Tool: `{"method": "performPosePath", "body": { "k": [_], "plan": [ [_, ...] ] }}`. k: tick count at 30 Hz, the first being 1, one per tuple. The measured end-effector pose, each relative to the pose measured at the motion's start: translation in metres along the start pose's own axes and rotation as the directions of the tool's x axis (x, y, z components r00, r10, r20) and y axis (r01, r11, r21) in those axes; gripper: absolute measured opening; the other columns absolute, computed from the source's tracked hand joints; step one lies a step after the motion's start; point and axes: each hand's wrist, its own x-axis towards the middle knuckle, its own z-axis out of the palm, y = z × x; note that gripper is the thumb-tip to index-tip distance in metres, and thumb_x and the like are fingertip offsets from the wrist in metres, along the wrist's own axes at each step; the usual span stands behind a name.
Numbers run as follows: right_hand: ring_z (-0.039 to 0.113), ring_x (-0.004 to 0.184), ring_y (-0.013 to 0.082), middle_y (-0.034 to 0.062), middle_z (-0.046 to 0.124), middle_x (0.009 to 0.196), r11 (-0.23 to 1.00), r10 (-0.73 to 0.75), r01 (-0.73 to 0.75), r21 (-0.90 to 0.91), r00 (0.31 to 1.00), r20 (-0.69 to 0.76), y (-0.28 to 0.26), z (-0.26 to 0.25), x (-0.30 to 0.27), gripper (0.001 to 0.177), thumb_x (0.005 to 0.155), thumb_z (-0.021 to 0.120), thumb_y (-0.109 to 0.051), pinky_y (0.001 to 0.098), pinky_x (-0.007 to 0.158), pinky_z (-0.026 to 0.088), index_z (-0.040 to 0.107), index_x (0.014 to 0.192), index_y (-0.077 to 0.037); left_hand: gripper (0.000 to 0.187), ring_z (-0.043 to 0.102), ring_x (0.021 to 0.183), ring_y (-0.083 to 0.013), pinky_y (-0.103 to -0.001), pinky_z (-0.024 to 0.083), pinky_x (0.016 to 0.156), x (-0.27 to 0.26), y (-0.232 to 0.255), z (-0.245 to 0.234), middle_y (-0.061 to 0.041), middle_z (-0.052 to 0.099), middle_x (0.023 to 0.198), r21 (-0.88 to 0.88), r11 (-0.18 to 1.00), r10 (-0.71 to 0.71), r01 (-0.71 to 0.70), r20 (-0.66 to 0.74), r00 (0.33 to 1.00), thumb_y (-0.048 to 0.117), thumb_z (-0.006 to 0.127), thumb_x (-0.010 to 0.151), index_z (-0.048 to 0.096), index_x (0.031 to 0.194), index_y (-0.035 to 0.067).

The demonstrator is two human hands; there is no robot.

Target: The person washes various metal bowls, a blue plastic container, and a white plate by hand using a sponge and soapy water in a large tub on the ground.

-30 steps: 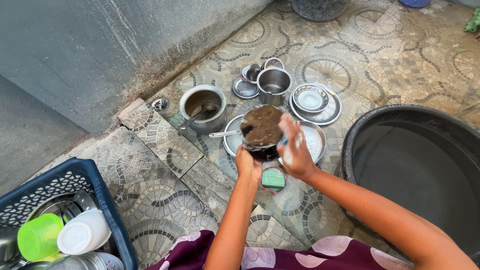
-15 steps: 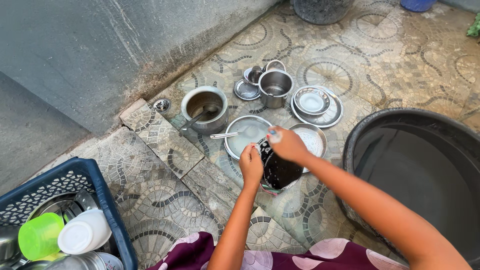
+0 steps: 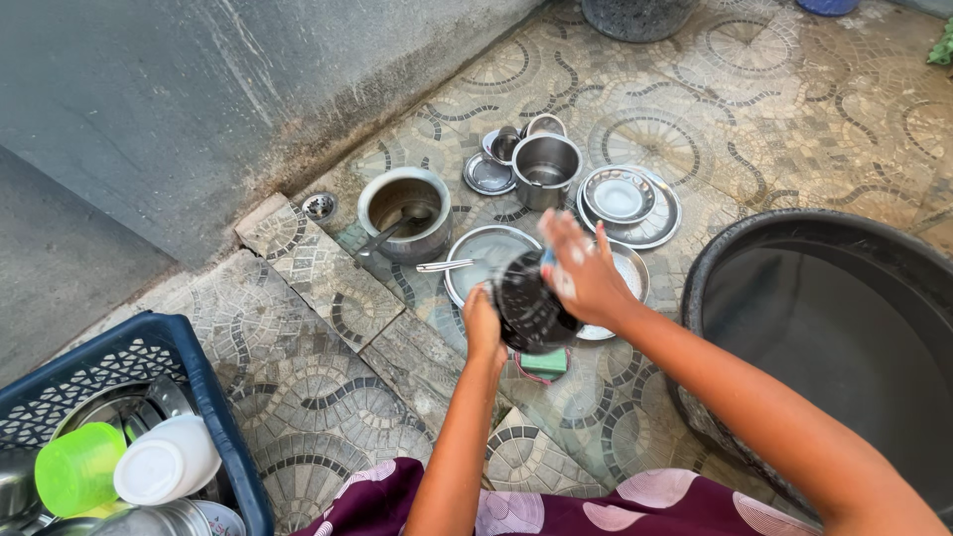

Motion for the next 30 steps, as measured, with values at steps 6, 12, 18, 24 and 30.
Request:
{"method": "performPosePath", "body": {
  "k": [6,12,18,24,30],
  "plan": [
    [0.026,0.155,0.0338,0.0145,0.030,0.166,0.966,-0.134,0.134,0.219,0.991,-0.016,-0.029,0.020,-0.010,0.067,0.103,0.050,-0.035,0.0543,0.127,0.013,0.031,0.160,-0.008,0.023,0.060,0.084,-0.0196,-0.036,0.052,0.072,0.022,-0.051,-0.016,-0.009,0.061,0.098,-0.076,0.994,0.085,-0.081,0.053,0.995,0.015,0.043,0.114,0.060,0.111,0.000],
    [0.024,0.156,0.0288,0.0103,0.031,0.168,0.989,-0.145,0.142,0.027,0.979,0.146,-0.009,0.017,-0.020,0.061,0.100,0.052,-0.035,0.0616,0.120,0.004,0.041,0.157,-0.017,0.031,0.071,0.090,-0.0240,-0.038,0.059,0.081,0.015,-0.004,-0.019,-0.012,0.070,0.104,-0.159,0.986,-0.087,0.052,-0.221,0.971,0.015,0.037,0.101,0.063,0.113,0.003],
    [0.027,0.154,0.0341,0.0173,0.032,0.165,0.957,0.168,-0.156,0.246,0.985,-0.028,0.013,0.015,0.003,0.064,0.105,0.051,-0.043,0.0587,0.124,0.022,0.036,0.157,-0.008,0.032,0.069,0.095,-0.0226,-0.038,0.057,0.085,0.003,-0.018,0.004,-0.012,0.069,0.108,-0.056,0.997,-0.062,0.062,-0.015,0.998,0.016,0.039,0.104,0.062,0.120,0.001],
    [0.029,0.150,0.0377,0.0202,0.037,0.160,0.992,-0.068,0.060,0.114,0.995,0.069,-0.033,0.011,-0.016,0.068,0.092,0.059,-0.042,0.0567,0.117,0.020,0.042,0.149,-0.009,0.029,0.069,0.106,-0.0188,-0.033,0.055,0.092,0.016,-0.026,-0.008,-0.007,0.070,0.118,-0.041,0.999,-0.033,0.025,-0.215,0.976,0.015,0.043,0.103,0.061,0.125,0.007],
    [0.050,0.136,0.0312,0.0152,0.051,0.151,0.869,0.054,0.001,0.495,0.994,-0.097,0.008,0.029,-0.030,0.052,0.105,0.050,-0.035,0.0455,0.117,0.032,0.042,0.149,-0.007,0.032,0.071,0.098,-0.0228,-0.038,0.057,0.088,0.013,-0.015,-0.009,-0.011,0.070,0.112,-0.178,0.984,-0.020,-0.015,-0.190,0.982,0.014,0.040,0.101,0.064,0.118,0.002]
  ]
}}
